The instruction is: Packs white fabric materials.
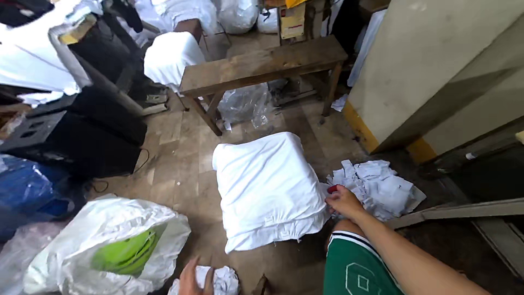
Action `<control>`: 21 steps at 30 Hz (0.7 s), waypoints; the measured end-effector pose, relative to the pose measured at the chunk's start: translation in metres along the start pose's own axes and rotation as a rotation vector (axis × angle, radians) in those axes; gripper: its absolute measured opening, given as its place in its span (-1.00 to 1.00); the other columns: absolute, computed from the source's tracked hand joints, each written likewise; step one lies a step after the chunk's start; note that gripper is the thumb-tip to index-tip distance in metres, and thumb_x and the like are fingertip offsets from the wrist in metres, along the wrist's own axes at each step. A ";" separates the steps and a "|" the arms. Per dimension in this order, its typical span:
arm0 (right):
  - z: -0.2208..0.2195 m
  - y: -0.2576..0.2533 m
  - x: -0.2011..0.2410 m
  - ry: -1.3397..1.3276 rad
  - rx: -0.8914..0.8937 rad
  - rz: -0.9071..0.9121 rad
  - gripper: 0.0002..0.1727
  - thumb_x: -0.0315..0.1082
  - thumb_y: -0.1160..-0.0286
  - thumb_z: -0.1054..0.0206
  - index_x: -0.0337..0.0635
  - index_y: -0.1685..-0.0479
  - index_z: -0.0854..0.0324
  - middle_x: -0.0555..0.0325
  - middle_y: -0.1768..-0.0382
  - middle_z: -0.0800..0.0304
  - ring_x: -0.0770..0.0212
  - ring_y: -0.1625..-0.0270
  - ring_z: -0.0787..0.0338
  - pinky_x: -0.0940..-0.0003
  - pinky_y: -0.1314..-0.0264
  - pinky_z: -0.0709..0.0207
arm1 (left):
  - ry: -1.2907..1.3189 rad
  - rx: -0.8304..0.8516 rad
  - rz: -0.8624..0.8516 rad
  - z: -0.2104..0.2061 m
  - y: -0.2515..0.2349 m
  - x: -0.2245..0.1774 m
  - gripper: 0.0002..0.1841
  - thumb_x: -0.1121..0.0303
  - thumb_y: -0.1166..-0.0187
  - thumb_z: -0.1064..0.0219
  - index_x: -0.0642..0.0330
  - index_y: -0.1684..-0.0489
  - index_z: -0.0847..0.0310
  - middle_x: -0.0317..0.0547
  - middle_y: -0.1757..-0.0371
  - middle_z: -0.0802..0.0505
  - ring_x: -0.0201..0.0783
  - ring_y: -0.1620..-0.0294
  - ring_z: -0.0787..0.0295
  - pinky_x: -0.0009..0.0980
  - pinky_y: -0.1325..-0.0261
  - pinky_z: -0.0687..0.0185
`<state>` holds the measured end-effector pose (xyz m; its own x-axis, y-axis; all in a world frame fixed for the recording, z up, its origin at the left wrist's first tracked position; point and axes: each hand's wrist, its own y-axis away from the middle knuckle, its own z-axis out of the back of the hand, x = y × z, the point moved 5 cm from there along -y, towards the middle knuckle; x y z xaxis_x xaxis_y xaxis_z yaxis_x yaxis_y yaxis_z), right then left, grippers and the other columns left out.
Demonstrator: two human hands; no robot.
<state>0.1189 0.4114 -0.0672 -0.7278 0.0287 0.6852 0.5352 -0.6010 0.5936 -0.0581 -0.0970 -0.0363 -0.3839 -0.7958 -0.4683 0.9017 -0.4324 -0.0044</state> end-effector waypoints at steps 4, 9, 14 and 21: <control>0.030 -0.001 0.010 -0.032 -0.017 0.060 -0.41 -0.33 -0.49 -0.47 -0.18 -0.52 -0.43 -0.09 0.13 -0.87 -0.02 0.23 -0.86 -0.08 0.09 -0.75 | 0.207 0.083 -0.406 -0.018 -0.086 -0.207 -0.70 0.25 -0.66 -0.31 0.21 -0.18 -0.77 -0.07 -0.15 -0.88 -0.23 -0.18 -0.84 -0.22 -0.27 -0.80; 0.076 0.023 0.049 -0.630 0.032 0.332 -0.59 -0.46 -0.54 -0.40 -0.14 -0.32 -0.43 0.12 0.27 -0.80 0.38 0.61 -0.55 0.50 0.59 -0.46 | 0.045 0.300 -0.684 -0.118 -0.124 -0.396 -0.41 0.05 -0.43 -0.56 0.10 -0.42 -0.64 0.05 -0.20 -0.79 0.05 -0.22 -0.76 0.06 -0.16 -0.75; 0.033 -0.013 -0.027 -0.237 0.050 -0.003 -0.43 -0.26 -0.57 -0.44 -0.21 -0.51 -0.38 -0.09 -0.01 -0.82 0.08 0.33 -0.88 0.10 0.23 -0.83 | -0.186 0.472 -0.674 -0.150 -0.148 -0.438 -0.80 0.20 -0.68 -0.29 0.11 0.10 -0.76 -0.01 0.23 -0.83 0.04 0.22 -0.84 0.09 0.26 -0.74; 0.041 -0.037 -0.024 0.080 0.050 -0.014 -0.50 -0.34 -0.39 -0.48 -0.13 -0.35 -0.51 -0.14 0.13 -0.83 -0.12 0.22 -0.87 -0.21 0.10 -0.74 | -0.202 0.635 -0.630 -0.162 -0.148 -0.421 -0.67 0.09 -0.78 -0.18 0.14 0.14 -0.73 -0.01 0.20 -0.81 0.00 0.17 -0.83 0.08 0.17 -0.75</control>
<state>0.1344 0.4661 -0.0881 -0.7663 -0.0279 0.6419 0.5437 -0.5605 0.6247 0.0027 0.3704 0.0187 -0.8490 -0.3672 -0.3800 0.2582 -0.9157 0.3080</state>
